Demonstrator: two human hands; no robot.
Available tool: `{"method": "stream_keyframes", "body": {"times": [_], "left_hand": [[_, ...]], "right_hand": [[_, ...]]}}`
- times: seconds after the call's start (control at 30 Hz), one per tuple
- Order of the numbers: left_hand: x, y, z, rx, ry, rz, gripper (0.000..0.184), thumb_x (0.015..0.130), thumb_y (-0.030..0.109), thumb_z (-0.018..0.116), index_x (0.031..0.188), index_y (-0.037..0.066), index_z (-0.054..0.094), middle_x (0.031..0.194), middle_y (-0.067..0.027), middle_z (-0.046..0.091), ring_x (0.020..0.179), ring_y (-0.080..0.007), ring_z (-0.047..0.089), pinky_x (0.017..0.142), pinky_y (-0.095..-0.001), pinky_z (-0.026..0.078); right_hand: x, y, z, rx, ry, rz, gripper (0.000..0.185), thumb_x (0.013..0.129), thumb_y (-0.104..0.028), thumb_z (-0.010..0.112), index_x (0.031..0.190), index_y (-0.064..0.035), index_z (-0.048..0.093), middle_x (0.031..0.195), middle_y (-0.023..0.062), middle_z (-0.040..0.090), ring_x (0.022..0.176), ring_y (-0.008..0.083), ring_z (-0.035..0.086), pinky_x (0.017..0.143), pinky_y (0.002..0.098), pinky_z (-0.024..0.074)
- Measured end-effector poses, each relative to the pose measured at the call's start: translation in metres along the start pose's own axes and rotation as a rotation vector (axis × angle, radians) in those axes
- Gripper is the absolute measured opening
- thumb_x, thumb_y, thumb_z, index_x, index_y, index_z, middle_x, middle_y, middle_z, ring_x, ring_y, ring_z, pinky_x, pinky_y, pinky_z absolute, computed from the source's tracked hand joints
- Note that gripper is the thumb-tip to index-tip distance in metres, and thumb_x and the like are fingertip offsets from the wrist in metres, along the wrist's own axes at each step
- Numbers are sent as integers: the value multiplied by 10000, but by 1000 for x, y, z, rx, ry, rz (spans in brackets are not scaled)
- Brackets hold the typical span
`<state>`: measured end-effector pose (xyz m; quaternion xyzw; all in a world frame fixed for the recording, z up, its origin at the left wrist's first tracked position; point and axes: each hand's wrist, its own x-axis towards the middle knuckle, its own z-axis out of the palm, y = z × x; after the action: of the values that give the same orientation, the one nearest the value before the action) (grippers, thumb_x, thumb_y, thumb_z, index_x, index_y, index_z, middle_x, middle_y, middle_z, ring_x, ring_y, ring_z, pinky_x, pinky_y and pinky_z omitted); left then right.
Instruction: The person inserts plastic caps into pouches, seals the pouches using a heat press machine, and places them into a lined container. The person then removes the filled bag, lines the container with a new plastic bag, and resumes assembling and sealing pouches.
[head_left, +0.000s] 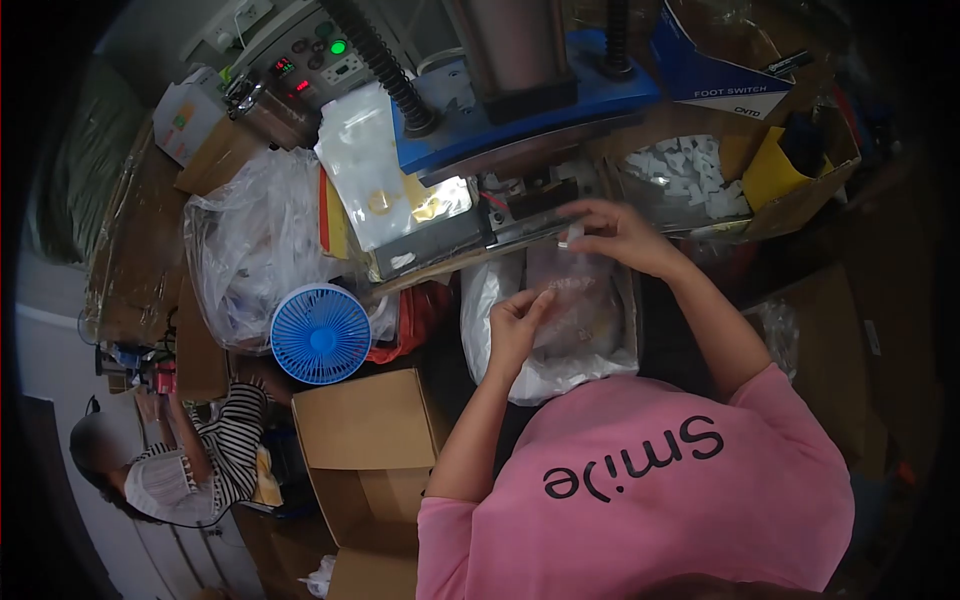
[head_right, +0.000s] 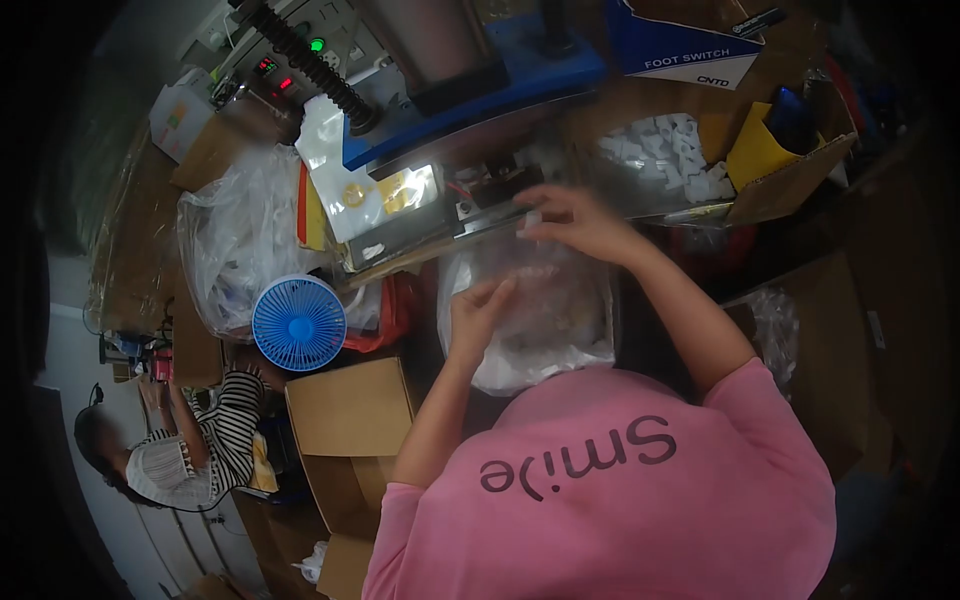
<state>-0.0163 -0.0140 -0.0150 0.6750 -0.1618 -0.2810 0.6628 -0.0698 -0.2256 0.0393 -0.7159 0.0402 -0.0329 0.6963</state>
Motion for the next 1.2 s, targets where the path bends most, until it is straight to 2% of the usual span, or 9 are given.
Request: {"method": "stream_keyframes", "body": {"times": [0.17, 0.5, 0.57, 0.63, 0.67, 0.77, 0.9, 1.0, 1.2], "left_hand": [[29, 42, 17, -162, 113, -125, 239, 841, 209, 692, 785, -23, 674, 718, -33, 641, 618, -82, 573, 549, -212, 417], [52, 49, 8, -253, 130, -62, 254, 824, 231, 697, 808, -23, 681, 730, -22, 640, 651, -76, 553, 582, -233, 418], [67, 59, -22, 87, 70, 145, 261, 828, 229, 690, 915, -17, 686, 744, -55, 673, 678, -169, 626, 660, -258, 461], [94, 63, -67, 636, 322, 310, 382, 831, 239, 676, 1139, 20, 620, 992, -161, 672, 890, -317, 647, 784, -313, 481], [103, 66, -78, 916, 455, 738, 560, 813, 271, 677, 1304, 73, 495, 1295, -185, 518, 1175, -370, 501, 971, -416, 389], [85, 32, -98, 1370, 403, 546, 652, 802, 296, 675, 1367, 102, 415, 1431, -135, 376, 1330, -322, 331, 1081, -506, 205], [44, 19, -108, 1302, 412, 613, 474, 762, 156, 659, 1227, 156, 565, 1277, -75, 537, 1253, -273, 437, 1086, -519, 169], [37, 50, -113, 792, 410, 547, 159, 797, 14, 616, 929, 45, 699, 880, -57, 689, 895, -217, 626, 912, -345, 422], [7, 56, -43, 16, 115, 145, 190, 834, 115, 686, 957, -29, 699, 887, -44, 692, 811, -85, 594, 763, -235, 467]], "right_hand": [[-5, -17, -43, -605, 461, -121, 405, 827, -156, 674, 1196, -27, 570, 1087, 113, 633, 1011, 202, 600, 828, 287, 480], [2, 14, -90, -1251, 563, -153, 338, 821, -140, 634, 1148, -67, 589, 1160, 142, 580, 970, 327, 591, 813, 391, 478], [5, 15, -88, -1203, 556, -66, 333, 810, -102, 611, 1141, -77, 582, 1155, 163, 571, 993, 367, 566, 822, 425, 466], [4, 13, -88, -1228, 552, -82, 348, 814, -88, 601, 1161, -80, 570, 1152, 161, 575, 998, 362, 568, 824, 422, 465], [3, 13, -89, -1264, 545, -99, 364, 819, -74, 590, 1181, -82, 559, 1149, 158, 579, 1002, 357, 571, 826, 419, 464], [-1, 20, -103, -1180, 590, -152, 387, 831, -79, 592, 1213, -85, 531, 1102, 159, 596, 985, 316, 590, 818, 384, 472], [-12, 4, -89, -1003, 723, -69, 366, 857, -98, 592, 1216, -73, 523, 1049, 121, 618, 964, 234, 607, 810, 339, 471], [-18, -1, -89, -533, 714, -107, 331, 871, -125, 598, 1190, -76, 524, 1023, 96, 623, 924, 206, 605, 761, 324, 483], [-16, -21, -40, -505, 502, -202, 343, 853, -159, 647, 1168, -63, 554, 964, 50, 616, 885, 136, 547, 760, 255, 435]]}}
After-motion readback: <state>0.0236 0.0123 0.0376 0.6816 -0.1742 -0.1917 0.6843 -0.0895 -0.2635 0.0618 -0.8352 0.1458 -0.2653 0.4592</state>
